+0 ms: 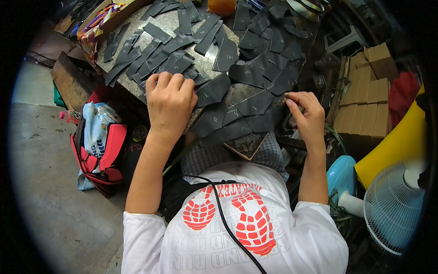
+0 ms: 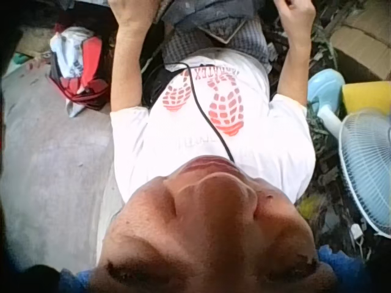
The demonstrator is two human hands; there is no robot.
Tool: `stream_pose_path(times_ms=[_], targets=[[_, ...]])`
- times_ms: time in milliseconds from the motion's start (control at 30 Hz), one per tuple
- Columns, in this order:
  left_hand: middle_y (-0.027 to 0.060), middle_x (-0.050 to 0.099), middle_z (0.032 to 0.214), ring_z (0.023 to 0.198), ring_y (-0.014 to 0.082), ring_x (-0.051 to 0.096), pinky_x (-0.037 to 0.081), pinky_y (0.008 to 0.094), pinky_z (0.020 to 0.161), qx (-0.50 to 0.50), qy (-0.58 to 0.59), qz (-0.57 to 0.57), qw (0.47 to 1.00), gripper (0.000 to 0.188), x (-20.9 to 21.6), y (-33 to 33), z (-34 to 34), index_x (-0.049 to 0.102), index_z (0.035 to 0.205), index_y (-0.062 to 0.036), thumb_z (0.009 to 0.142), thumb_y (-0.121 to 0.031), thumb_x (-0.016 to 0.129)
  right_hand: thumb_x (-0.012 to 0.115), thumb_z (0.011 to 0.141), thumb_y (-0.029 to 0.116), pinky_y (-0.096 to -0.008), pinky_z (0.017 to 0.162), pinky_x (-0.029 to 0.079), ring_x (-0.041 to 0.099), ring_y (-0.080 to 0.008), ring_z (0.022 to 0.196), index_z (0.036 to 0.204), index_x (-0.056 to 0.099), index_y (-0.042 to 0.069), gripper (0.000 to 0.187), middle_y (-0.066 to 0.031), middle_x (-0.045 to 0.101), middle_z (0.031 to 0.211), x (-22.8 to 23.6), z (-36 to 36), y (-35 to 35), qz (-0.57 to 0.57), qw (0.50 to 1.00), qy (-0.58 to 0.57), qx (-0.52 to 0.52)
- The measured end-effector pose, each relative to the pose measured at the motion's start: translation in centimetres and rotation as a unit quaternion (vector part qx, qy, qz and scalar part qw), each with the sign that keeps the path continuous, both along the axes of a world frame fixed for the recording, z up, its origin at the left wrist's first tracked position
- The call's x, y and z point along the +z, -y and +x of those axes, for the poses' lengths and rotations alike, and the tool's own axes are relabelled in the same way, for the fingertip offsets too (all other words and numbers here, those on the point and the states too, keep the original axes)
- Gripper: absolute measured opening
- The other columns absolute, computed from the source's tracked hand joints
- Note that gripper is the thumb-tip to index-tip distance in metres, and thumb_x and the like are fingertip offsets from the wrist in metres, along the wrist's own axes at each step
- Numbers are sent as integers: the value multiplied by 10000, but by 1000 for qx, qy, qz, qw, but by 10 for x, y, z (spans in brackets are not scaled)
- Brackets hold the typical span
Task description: The person picks up small black rubber pieces from a table, inspects them by turning them over, and places them into separate piles. The person handles the pieces one at a time, occasionally moving items aside to reach others.
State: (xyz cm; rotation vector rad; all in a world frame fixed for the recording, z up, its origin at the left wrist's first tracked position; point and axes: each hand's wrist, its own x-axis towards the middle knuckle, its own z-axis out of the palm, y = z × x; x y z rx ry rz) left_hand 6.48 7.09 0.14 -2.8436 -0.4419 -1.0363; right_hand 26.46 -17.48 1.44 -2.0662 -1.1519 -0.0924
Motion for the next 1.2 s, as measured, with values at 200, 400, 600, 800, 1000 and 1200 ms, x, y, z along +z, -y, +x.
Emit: stream_pose_path(times_ms=[200,400,600,800,1000,1200], targets=[[33,550,816,854,243,541,428,405,850,-2,15,-23,1000,120,1,0,1,602,763,-98,692,-106,699,719,809,54,-323,725,508,643,-237,822,940,725,21,135,-98,707,892,1,2,-2,12,1000,-10,-8],[38,552,837,884,254,544,423,414,865,3,17,-47,999,118,1,2,1,619,787,-105,714,-113,712,699,824,43,-317,718,493,619,-219,816,943,716,15,124,-79,690,871,9,9,-35,17,998,6,62],[15,604,824,845,231,564,424,410,852,-8,23,-45,999,129,4,0,-2,643,812,-106,749,-162,741,718,834,221,-372,775,514,606,-261,917,996,720,85,211,-58,650,932,9,25,-122,-31,982,172,75],[16,640,807,838,241,574,449,388,808,-33,34,-138,989,116,16,-8,-16,662,849,-82,772,-132,732,788,758,325,-393,822,504,600,-265,972,979,692,83,342,-42,635,955,4,34,-166,-122,981,140,57],[66,642,873,896,274,576,483,389,787,33,56,-130,989,100,22,-45,-8,688,854,-79,777,-126,731,729,791,89,-293,652,467,575,-101,719,851,554,52,189,27,545,761,-2,49,-174,27,974,-197,110],[86,655,891,927,284,618,517,377,785,38,-11,-134,990,178,17,-94,36,740,870,-88,775,-239,742,683,882,54,-212,560,473,552,-46,653,1119,530,31,284,1,607,778,7,45,-175,127,917,-357,121]])
